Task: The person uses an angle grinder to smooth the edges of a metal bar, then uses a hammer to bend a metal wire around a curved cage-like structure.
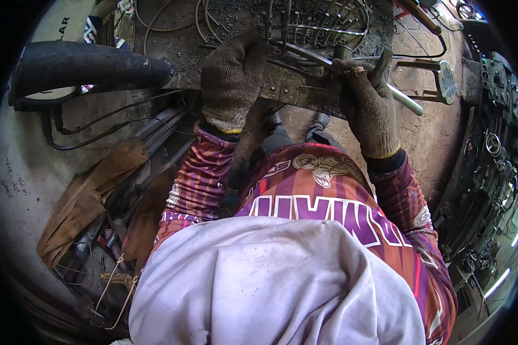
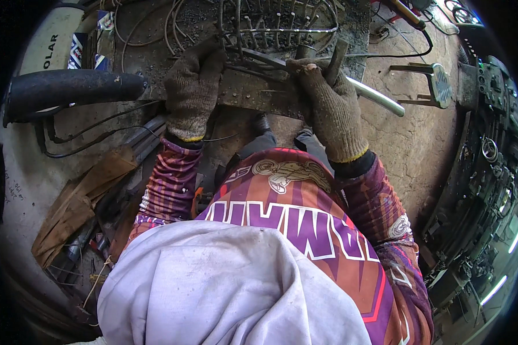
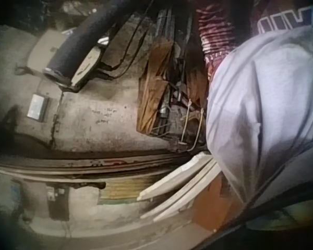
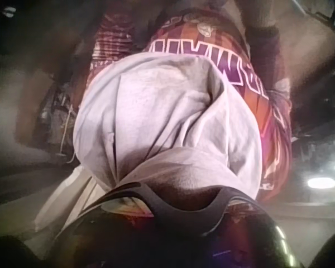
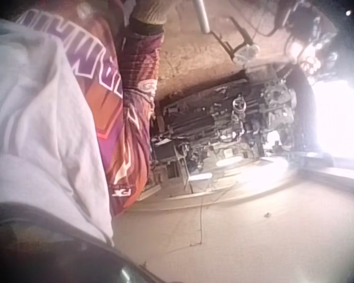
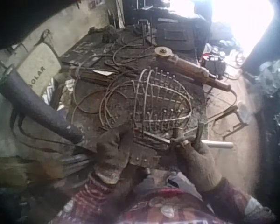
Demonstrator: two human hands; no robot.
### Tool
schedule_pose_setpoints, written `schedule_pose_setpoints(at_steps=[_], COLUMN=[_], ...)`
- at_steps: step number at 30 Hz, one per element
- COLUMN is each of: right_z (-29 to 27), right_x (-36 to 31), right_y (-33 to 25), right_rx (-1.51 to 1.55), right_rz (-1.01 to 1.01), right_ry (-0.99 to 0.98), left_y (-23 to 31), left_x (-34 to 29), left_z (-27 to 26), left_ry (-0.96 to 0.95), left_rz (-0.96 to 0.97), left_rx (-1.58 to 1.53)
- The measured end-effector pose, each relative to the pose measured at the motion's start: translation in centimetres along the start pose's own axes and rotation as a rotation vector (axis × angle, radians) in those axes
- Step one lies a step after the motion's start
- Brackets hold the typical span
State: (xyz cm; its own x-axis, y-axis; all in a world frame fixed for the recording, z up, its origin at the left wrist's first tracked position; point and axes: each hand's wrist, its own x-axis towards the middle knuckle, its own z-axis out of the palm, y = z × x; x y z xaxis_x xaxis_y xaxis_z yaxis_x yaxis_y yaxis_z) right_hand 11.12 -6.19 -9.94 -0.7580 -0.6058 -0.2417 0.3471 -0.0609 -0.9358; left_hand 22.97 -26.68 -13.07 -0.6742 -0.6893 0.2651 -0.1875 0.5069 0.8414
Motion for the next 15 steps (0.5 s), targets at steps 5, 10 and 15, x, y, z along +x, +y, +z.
schedule_pose_setpoints(at_steps=[5,10,15], right_z=[1.0,1.5,2.2], right_x=[-1.3,-2.2,-2.4], right_y=[0.8,0.4,-0.2], right_rx=[-0.104,-0.037,0.017], right_rz=[-0.059,0.145,0.198], right_ry=[0.077,0.137,0.181], left_y=[-1.3,-0.6,-1.5], left_x=[0.1,0.3,0.4], left_z=[0.6,0.4,0.6], left_ry=[0.061,-0.002,0.003], left_rz=[0.114,0.081,0.125], left_rx=[0.012,-0.018,-0.017])
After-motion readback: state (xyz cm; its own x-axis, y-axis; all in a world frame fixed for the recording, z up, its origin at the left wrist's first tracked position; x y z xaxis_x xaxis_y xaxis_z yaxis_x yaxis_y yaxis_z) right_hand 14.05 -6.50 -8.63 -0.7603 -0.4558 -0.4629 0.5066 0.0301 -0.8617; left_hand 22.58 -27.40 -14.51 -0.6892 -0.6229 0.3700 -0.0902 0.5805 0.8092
